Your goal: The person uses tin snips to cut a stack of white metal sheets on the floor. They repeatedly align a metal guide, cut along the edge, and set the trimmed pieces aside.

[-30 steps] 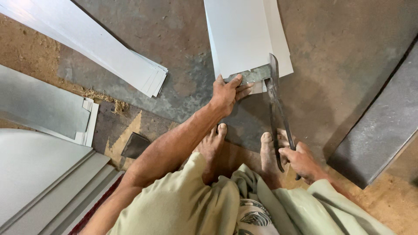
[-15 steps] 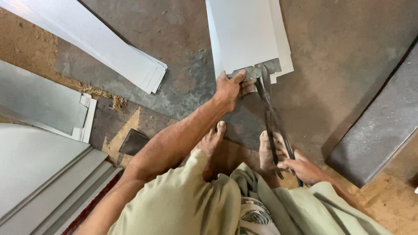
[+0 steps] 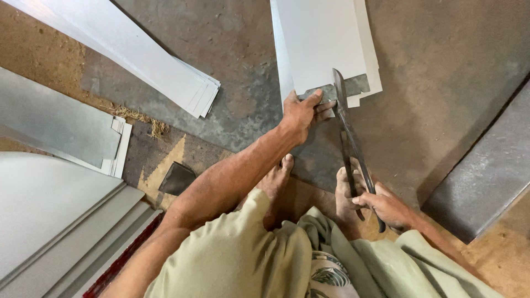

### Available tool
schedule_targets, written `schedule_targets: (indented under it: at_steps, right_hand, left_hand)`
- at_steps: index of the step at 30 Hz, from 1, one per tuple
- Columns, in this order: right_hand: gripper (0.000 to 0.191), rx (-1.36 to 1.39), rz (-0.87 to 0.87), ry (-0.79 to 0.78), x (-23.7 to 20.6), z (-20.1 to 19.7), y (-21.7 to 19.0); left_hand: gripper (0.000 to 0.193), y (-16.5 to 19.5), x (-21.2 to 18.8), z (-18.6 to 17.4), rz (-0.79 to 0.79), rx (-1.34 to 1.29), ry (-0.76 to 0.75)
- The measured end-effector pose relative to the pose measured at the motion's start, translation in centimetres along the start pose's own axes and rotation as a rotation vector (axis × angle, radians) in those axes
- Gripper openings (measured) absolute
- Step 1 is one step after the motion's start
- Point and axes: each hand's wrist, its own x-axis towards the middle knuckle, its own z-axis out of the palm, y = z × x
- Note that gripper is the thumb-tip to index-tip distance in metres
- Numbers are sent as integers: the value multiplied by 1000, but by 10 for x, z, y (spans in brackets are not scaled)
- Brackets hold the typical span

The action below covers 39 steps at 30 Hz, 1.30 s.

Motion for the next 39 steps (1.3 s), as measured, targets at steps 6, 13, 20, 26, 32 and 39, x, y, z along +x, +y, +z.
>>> schedule_targets:
  at_steps: [6, 13, 20, 26, 32, 39]
  right_hand:
    - [43, -59, -6, 65, 17, -14, 44]
    - [51, 220, -45, -93, 9, -10, 36]
    - [54, 171, 15, -93, 2, -6, 28]
    - [66, 174, 9, -64, 1, 0, 14]
    - [58, 54, -14, -46, 4, 0, 12]
    - [50, 87, -24, -1, 17, -8, 53]
  left_hand:
    - [22, 3, -4, 1, -20, 40, -4]
    - [16, 6, -3, 1, -7, 145, 38]
    - [16, 2, -1, 4, -4, 177, 19]
    - [13, 0, -4, 9, 9, 156, 11]
    - [15, 4, -7, 6, -2, 208, -31]
    - [15, 6, -10, 10, -8, 232, -6]
